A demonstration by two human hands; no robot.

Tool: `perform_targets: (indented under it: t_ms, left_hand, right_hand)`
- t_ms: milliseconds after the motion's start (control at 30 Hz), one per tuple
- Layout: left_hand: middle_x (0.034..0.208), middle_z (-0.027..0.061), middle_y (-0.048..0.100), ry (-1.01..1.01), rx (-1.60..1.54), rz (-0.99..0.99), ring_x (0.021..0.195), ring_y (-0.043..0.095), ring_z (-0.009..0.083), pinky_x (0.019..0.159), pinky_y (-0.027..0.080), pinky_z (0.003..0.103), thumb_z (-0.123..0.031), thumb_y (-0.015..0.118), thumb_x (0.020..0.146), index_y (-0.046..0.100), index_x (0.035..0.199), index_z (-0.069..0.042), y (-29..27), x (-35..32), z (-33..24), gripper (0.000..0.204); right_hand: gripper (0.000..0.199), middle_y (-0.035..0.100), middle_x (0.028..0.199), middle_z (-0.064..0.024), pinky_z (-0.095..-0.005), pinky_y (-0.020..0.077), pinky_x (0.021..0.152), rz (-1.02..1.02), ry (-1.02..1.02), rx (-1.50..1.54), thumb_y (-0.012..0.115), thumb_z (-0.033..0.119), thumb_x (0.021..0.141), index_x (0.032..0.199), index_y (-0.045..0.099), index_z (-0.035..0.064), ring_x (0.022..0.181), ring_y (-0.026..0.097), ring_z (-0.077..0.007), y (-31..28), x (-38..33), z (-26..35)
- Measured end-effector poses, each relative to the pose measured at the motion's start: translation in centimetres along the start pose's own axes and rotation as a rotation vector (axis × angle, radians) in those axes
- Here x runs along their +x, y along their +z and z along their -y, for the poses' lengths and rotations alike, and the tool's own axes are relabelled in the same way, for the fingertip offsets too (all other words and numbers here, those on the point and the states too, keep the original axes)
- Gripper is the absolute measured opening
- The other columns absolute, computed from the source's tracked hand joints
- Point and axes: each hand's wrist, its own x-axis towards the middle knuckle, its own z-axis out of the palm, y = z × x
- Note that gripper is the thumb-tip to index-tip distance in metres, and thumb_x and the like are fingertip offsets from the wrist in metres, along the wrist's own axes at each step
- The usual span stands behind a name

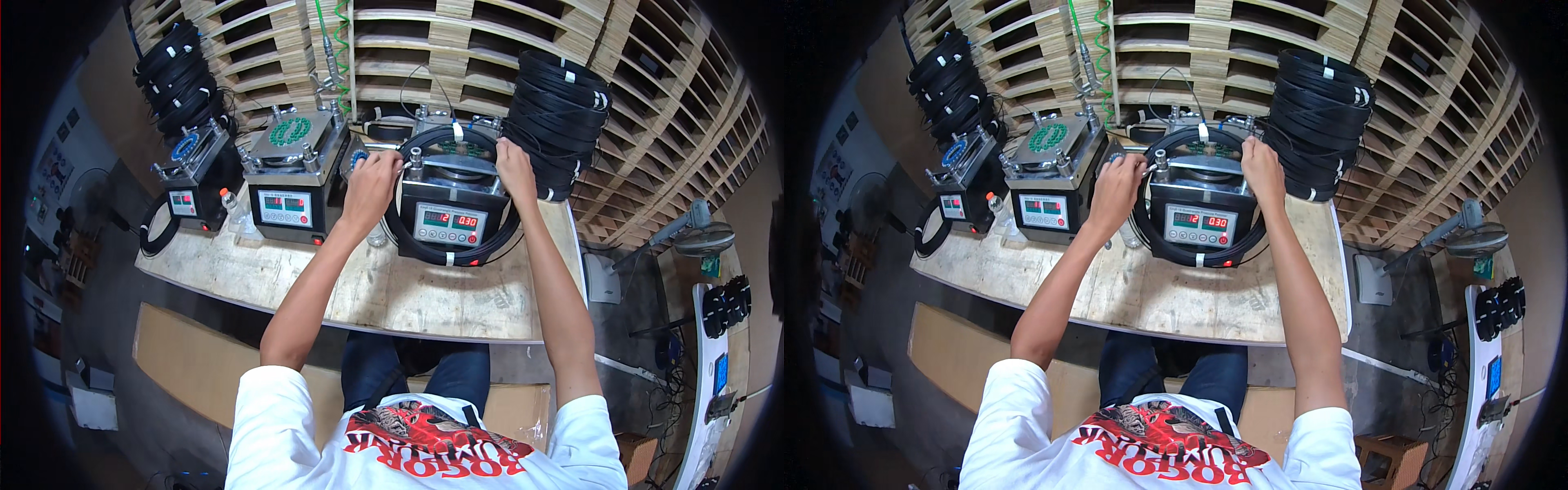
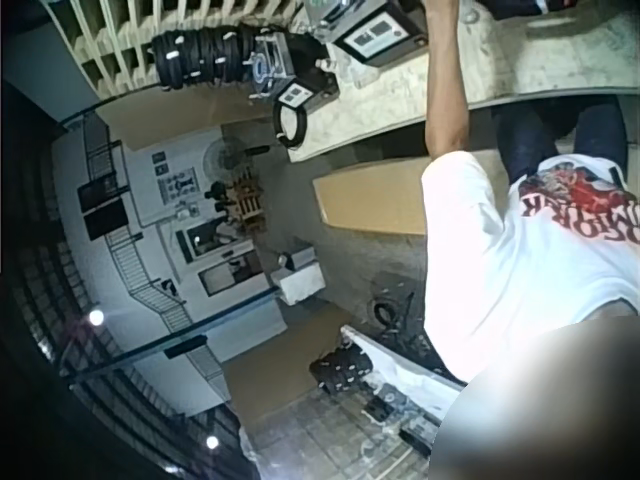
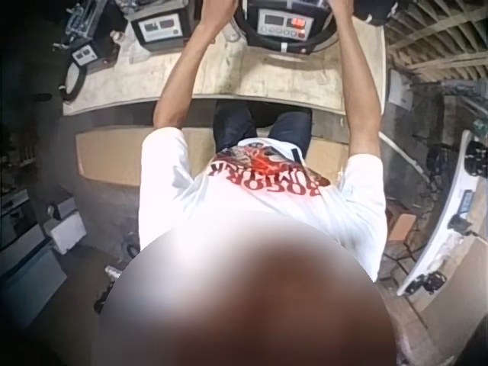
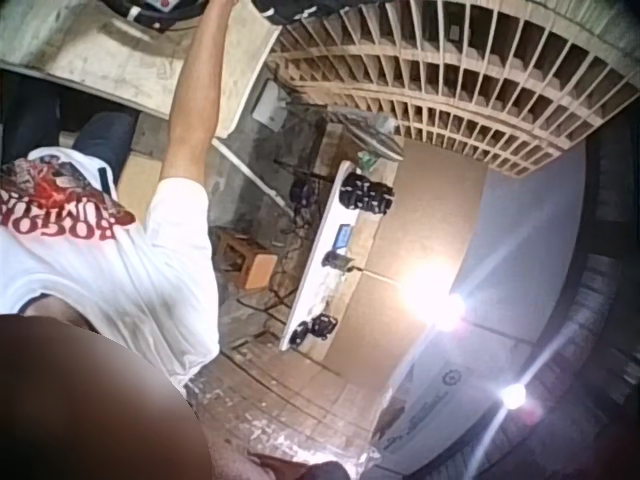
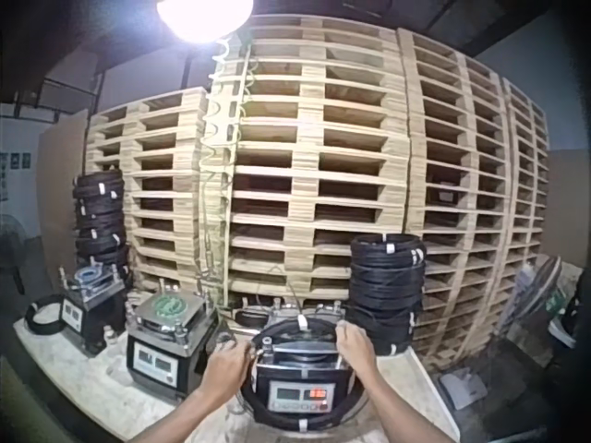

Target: Operating industrial machinery to process and finish large coils of black cable.

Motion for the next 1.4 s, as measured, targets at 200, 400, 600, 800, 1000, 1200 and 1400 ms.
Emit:
perform_targets:
  t_ms: [200, 400, 600, 800, 1000, 1200, 1400]
  left_hand:
    - [0.081, 0.0188, 0.064, -0.166, -0.087, 0.061, 0.078, 0.063, 0.0393, 0.069, 0.047, 0.051, -0.023, 0.057, 0.101, 0.053, 0.100, -0.003, 0.4, -0.5, -1.5, 0.020]
    - [0.082, 0.0273, 0.065, -0.368, -0.292, 0.116, 0.079, 0.064, 0.0465, 0.067, 0.049, 0.055, -0.019, 0.053, 0.103, 0.045, 0.101, 0.001, 2.1, 0.1, -6.2, 0.022]
    - [0.077, 0.0215, 0.064, -0.340, -0.635, 0.119, 0.072, 0.065, 0.0402, 0.065, 0.049, 0.045, -0.015, 0.064, 0.097, 0.048, 0.106, 0.003, 3.4, 0.2, -4.5, 0.026]
    - [0.101, 0.0170, 0.058, -0.086, -0.137, 0.022, 0.095, 0.057, 0.0342, 0.083, 0.045, 0.046, -0.035, 0.080, 0.083, 0.058, 0.118, -0.005, 1.4, 1.9, -4.1, 0.052]
    - [0.129, 0.0224, 0.051, -0.224, -0.359, 0.015, 0.119, 0.053, 0.0400, 0.100, 0.044, 0.048, -0.047, 0.080, 0.079, 0.044, 0.150, -0.012, 3.8, 0.8, -1.5, 0.086]
    - [0.124, 0.0221, 0.056, -0.274, -0.344, -0.016, 0.111, 0.059, 0.0403, 0.091, 0.050, 0.048, -0.053, 0.079, 0.079, 0.045, 0.150, -0.015, 5.1, 0.3, -2.0, 0.087]
    - [0.120, 0.0218, 0.056, -0.282, -0.279, -0.037, 0.109, 0.060, 0.0402, 0.089, 0.050, 0.048, -0.060, 0.076, 0.078, 0.046, 0.149, -0.017, 5.2, -0.1, -1.3, 0.088]
  right_hand:
    - [0.047, 0.067, 0.106, -0.0273, -0.0532, 0.0502, 0.091, 0.015, 0.020, 0.015, 0.037, 0.037, 0.103, 0.106, 0.069, 0.0024, 0.105, 0.062, -0.0471, -0.5, -0.3, 0.9]
    - [0.047, 0.068, 0.107, -0.0264, -0.0528, 0.0502, 0.091, 0.004, 0.032, 0.029, 0.037, 0.037, 0.102, 0.106, 0.069, 0.0022, 0.105, 0.062, -0.0468, -0.2, -0.3, 0.5]
    - [0.029, 0.069, 0.106, -0.0235, -0.0477, 0.0510, 0.087, -0.197, -0.100, 0.154, 0.051, 0.023, 0.098, 0.104, 0.069, 0.0005, 0.100, 0.065, -0.0422, -0.4, -0.5, 0.6]
    - [0.022, 0.061, 0.103, -0.0144, -0.0441, 0.0456, 0.086, -0.448, -0.038, 0.207, 0.063, 0.015, 0.091, 0.110, 0.064, 0.0041, 0.100, 0.060, -0.0328, -1.2, -3.7, -1.5]
    - [0.037, 0.056, 0.120, -0.0138, -0.0501, 0.0363, 0.103, -0.535, 0.010, 0.141, 0.070, 0.023, 0.086, 0.119, 0.060, 0.0091, 0.120, 0.052, -0.0334, -2.1, -7.3, -1.5]
    - [0.041, 0.049, 0.143, -0.0153, -0.0517, 0.0226, 0.118, -0.385, -0.158, -0.031, 0.071, 0.027, 0.087, 0.125, 0.064, 0.0118, 0.136, 0.043, -0.0342, -4.7, -7.7, -3.8]
    - [0.018, 0.066, 0.080, -0.0053, -0.0472, 0.0396, 0.090, -0.135, 0.011, -0.095, 0.071, 0.021, 0.091, 0.097, 0.064, 0.0050, 0.098, 0.060, -0.0210, -5.3, -9.0, -0.2]
